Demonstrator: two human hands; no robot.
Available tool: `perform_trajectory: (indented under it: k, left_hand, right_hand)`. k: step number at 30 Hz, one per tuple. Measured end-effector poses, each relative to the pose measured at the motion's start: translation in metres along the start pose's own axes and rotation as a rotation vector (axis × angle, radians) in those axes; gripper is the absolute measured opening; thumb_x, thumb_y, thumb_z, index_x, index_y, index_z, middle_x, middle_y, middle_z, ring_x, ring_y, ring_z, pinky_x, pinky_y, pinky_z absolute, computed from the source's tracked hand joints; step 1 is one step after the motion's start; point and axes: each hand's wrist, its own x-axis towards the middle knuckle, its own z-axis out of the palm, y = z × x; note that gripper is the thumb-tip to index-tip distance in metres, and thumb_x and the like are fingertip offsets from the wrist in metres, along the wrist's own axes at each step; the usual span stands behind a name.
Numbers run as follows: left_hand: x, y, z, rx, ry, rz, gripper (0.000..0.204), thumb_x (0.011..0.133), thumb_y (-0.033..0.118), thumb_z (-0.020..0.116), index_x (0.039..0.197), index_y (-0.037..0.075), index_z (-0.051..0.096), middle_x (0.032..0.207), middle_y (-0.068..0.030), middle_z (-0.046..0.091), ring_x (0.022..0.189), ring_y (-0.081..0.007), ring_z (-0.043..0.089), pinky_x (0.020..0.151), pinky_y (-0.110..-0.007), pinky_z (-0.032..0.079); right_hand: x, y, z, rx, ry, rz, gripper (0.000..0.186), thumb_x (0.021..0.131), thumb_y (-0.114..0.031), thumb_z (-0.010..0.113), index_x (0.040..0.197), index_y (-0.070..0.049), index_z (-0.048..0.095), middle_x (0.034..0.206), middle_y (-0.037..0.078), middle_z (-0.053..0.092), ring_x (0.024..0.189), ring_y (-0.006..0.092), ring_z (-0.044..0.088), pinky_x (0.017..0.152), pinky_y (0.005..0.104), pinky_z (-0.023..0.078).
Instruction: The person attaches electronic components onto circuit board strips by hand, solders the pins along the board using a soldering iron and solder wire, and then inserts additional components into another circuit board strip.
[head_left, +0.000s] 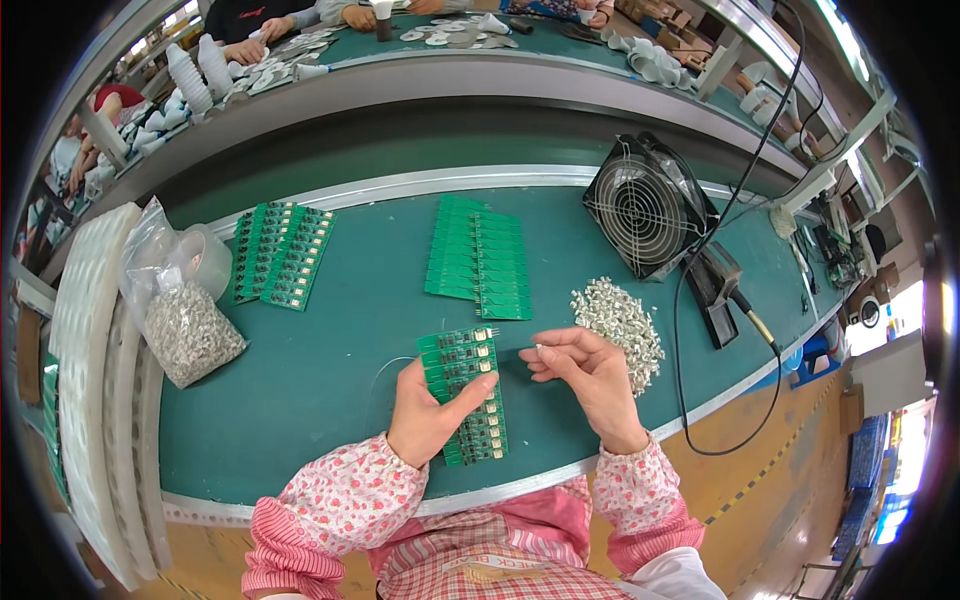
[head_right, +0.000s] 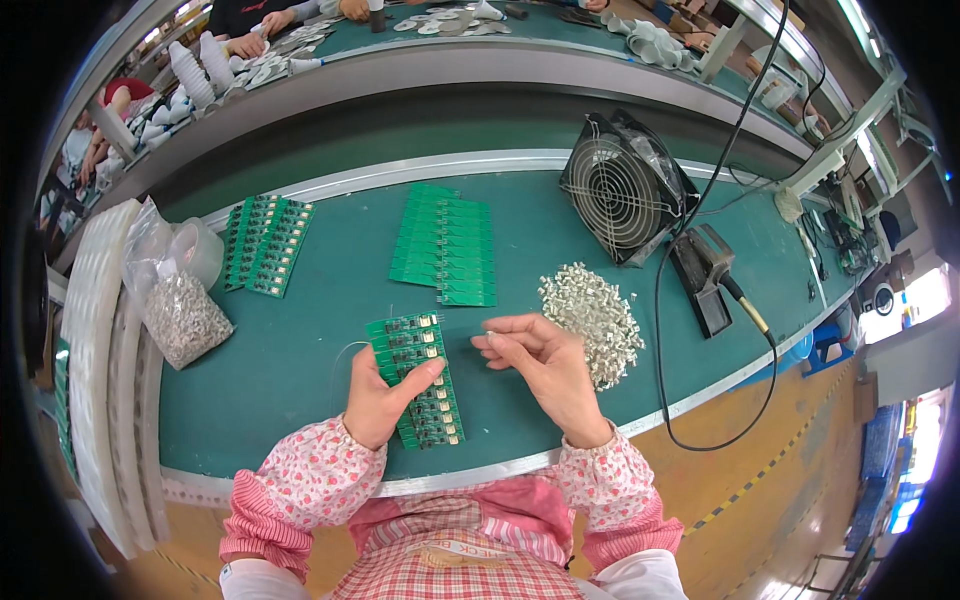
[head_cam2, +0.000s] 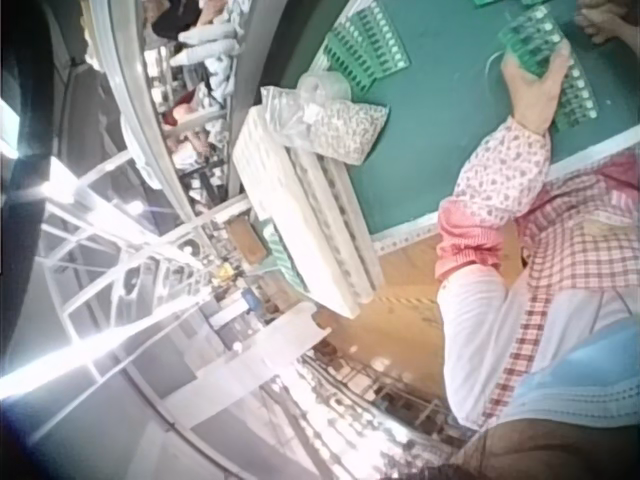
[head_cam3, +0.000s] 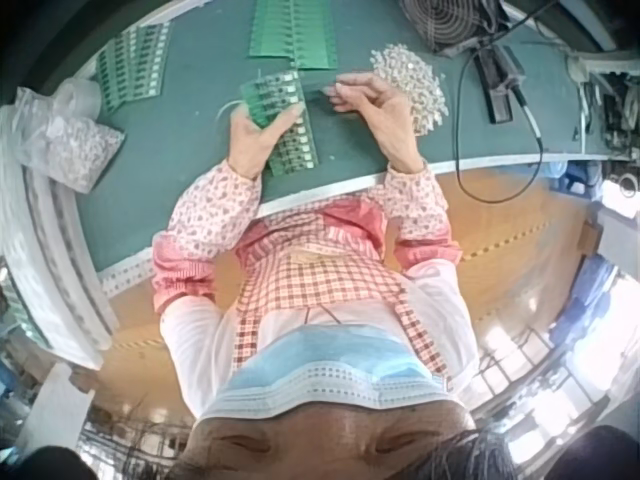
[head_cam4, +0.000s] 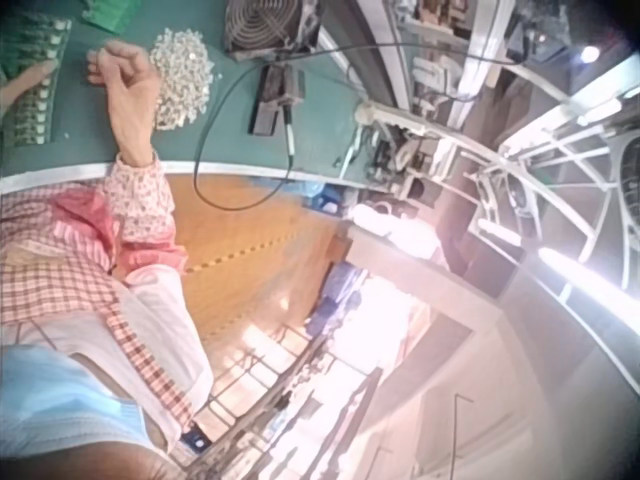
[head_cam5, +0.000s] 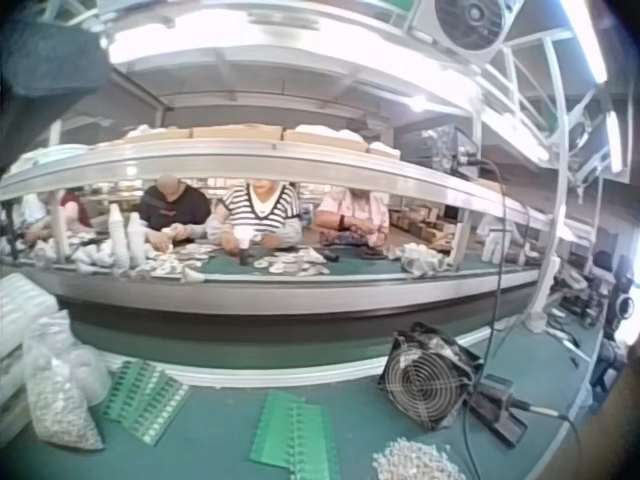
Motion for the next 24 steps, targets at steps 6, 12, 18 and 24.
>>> perform_trajectory:
  k: [6, 12, 18, 24]
  left_hand:
    - [0.0, 0.0, 0.0, 0.001, -0.017, -0.013, 0.019, 0.081, 0.003, 0.069, 0.097, 0.0, 0.06, 0.083, -0.0025, 0.065, 0.072, -0.0074, 0.06, 0.063, -0.023, 0.05]
    - [0.0, -0.003, 0.001, 0.011, 0.009, 0.026, 0.021, 0.081, 0.004, 0.069, 0.099, 0.001, 0.06, 0.086, -0.0022, 0.065, 0.073, -0.0069, 0.06, 0.063, -0.023, 0.049]
    - [0.0, -0.006, 0.0, 0.087, 0.0, 0.058, 0.024, 0.08, 0.004, 0.069, 0.102, 0.001, 0.06, 0.089, -0.0019, 0.066, 0.077, -0.0066, 0.06, 0.067, -0.023, 0.049]
    - [-0.001, -0.006, 0.001, 0.11, -0.007, 0.078, 0.025, 0.079, 0.003, 0.069, 0.102, 0.0, 0.061, 0.091, -0.0028, 0.067, 0.08, -0.0071, 0.061, 0.07, -0.024, 0.05]
  right_hand:
    - [0.002, 0.004, 0.009, -0.101, 0.022, -0.084, 0.013, 0.088, -0.008, 0.062, 0.097, 0.001, 0.059, 0.09, 0.011, 0.067, 0.083, 0.014, 0.063, 0.067, 0.0246, 0.051]
    - [0.004, 0.007, 0.03, 0.181, -0.039, 0.021, 0.015, 0.09, -0.015, 0.061, 0.096, -0.001, 0.057, 0.096, 0.007, 0.064, 0.084, 0.0103, 0.059, 0.069, 0.0238, 0.048]
    - [0.009, 0.011, 0.032, 0.189, -0.113, 0.071, 0.015, 0.091, -0.017, 0.06, 0.095, -0.002, 0.057, 0.087, 0.002, 0.061, 0.079, 0.0083, 0.056, 0.069, 0.0228, 0.045]
    - [0.009, 0.009, 0.031, 0.188, -0.112, 0.069, 0.016, 0.09, -0.016, 0.061, 0.095, -0.002, 0.057, 0.085, 0.002, 0.061, 0.077, 0.0081, 0.056, 0.069, 0.0223, 0.045]
